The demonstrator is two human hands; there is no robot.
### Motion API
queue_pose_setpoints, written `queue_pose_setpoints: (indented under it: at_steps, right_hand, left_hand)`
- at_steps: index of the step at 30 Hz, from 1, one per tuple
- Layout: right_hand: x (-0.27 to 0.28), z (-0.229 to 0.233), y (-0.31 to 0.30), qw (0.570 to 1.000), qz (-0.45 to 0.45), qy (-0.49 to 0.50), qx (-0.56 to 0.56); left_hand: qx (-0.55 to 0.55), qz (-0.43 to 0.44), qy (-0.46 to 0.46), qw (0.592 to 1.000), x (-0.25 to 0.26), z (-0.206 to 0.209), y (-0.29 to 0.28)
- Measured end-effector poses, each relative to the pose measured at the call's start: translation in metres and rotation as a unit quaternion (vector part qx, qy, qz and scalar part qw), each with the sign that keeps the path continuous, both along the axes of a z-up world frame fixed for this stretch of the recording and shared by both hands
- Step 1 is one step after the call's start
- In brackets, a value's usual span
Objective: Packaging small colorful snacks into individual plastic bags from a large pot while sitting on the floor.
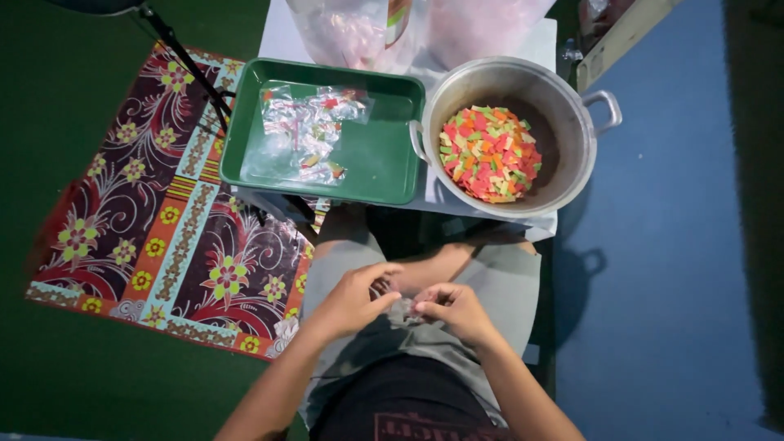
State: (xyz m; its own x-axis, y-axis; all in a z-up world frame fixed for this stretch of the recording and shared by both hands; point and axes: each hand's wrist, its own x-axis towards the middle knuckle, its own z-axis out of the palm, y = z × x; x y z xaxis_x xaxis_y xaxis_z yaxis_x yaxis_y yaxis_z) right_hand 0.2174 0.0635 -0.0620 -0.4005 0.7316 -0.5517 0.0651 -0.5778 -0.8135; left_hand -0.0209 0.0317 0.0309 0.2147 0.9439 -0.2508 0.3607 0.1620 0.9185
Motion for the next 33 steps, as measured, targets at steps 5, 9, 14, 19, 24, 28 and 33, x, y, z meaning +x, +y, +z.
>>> queue_pose_setpoints:
  at_steps: [5,9,14,19,24,28,33]
  right_hand:
    - [0.002,0.01,0.001,0.999,-0.049,-0.019,0.007]
    - [0.0,0.011,0.003,0.998,-0.066,-0.019,0.005]
    - [-0.005,0.023,0.007,0.989,-0.118,-0.064,0.067]
    - [-0.004,0.0,-0.004,0.959,-0.117,-0.172,0.192]
    - [-0.011,0.003,-0.019,0.985,-0.093,-0.101,0.108]
    - [-0.009,0.003,-0.016,0.991,-0.097,-0.073,0.063]
    - [-0.008,0.016,-0.014,0.994,-0.098,-0.042,0.014]
  left_hand:
    - [-0.087,0.112,-0.041,0.989,0.009,-0.05,-0.01]
    - [-0.095,0.134,-0.077,0.983,0.015,-0.053,-0.012]
    - [-0.062,0.175,-0.043,0.982,0.016,-0.067,-0.01]
    - [-0.05,0.172,-0.036,0.983,0.029,-0.064,-0.003]
    - [-0.062,0.118,-0.025,0.991,0.04,-0.073,-0.003]
    - [-0.068,0.097,-0.015,0.993,0.045,-0.062,-0.003]
    - [-0.077,0.091,-0.02,0.993,0.047,-0.059,-0.004]
